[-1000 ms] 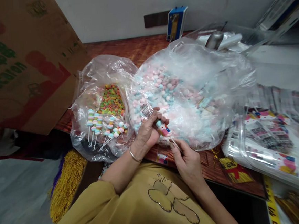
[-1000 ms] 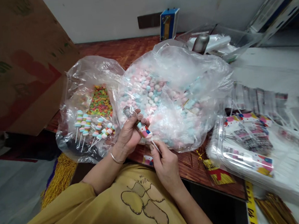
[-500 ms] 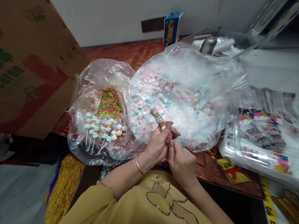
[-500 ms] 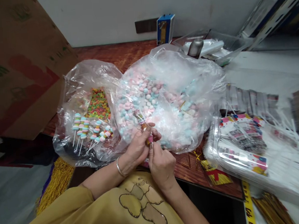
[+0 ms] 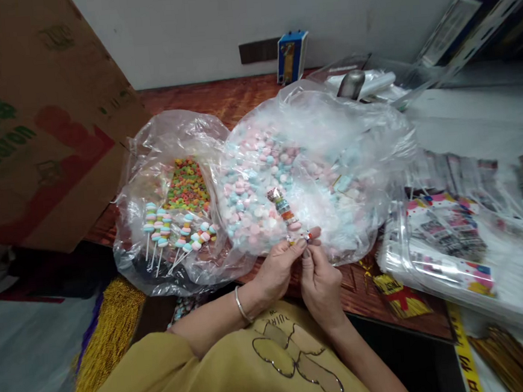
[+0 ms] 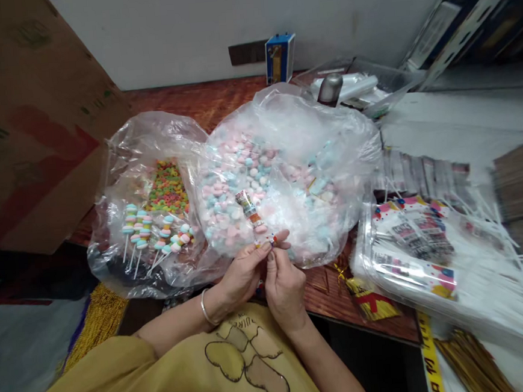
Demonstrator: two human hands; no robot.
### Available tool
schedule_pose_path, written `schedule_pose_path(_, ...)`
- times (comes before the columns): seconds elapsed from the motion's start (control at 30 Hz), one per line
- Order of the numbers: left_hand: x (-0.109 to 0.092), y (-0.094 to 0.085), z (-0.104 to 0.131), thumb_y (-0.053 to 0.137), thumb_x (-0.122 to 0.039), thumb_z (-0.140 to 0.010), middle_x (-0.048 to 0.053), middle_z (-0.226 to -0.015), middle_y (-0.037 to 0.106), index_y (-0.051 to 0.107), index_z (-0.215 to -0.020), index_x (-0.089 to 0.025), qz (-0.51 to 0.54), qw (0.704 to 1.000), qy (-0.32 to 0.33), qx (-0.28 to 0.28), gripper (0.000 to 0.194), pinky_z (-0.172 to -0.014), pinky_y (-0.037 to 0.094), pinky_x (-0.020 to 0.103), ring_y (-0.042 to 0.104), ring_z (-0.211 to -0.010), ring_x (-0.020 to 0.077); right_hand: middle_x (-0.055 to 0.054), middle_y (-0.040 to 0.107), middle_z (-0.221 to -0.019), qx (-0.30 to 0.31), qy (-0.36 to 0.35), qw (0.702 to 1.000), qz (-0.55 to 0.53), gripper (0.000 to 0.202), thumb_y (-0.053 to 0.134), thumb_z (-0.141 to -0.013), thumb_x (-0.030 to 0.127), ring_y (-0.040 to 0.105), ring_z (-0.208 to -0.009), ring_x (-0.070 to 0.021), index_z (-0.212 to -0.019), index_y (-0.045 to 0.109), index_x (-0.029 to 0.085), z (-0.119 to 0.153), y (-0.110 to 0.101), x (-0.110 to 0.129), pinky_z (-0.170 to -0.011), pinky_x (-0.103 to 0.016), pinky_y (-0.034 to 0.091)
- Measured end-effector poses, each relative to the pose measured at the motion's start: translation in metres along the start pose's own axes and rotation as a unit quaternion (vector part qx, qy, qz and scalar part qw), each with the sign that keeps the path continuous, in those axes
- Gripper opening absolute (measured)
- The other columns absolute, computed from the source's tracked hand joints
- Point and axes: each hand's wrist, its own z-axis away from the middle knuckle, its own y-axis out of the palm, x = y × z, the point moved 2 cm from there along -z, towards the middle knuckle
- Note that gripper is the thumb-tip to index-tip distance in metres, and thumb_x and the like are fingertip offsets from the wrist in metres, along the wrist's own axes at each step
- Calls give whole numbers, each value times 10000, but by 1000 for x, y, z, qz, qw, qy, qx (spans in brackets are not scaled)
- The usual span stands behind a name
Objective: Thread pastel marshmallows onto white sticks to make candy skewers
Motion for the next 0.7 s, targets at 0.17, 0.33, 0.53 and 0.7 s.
schedule_pose_path(0.17,-10,-7,-4,867,-453,-690,122,-951,784,782,-925,-129,36,997,37,-52,409,-942,505,362,716,-990,250,10,603,-663,21,8,999,-36,271,428,-1039,297,539,-540,-127,-901,633,187,2,-1,-3,-577,-238,380)
schedule_pose_path(0.33,1,-12,-9,951,-418,-544,73,-761,768,754,-846,-130,51,992,6,-116,462,-829,529,328,724,-777,202,42,514,-625,69,88,980,-163,323,435,-1036,362,483,-552,-117,-789,567,201,-1,0,0,-567,-226,391)
schedule_pose_path(0.53,5,-14,-11,950,-406,-539,35,-747,746,759,-775,-134,11,988,38,-146,407,-704,503,241,654,-665,116,-20,657,-791,6,130,981,-142,290,520,-988,437,602,-683,-174,-1089,598,176,-2,2,-3,-630,-272,452)
schedule_pose_path(0.7,6,-18,-8,875,-429,-681,56,-899,773,800,-775,-167,-108,980,104,-131,289,-883,511,282,684,-869,160,-8,590,-707,-18,146,971,-189,274,517,-974,456,541,-603,-153,-887,605,212,-7,4,-1,-563,-271,419)
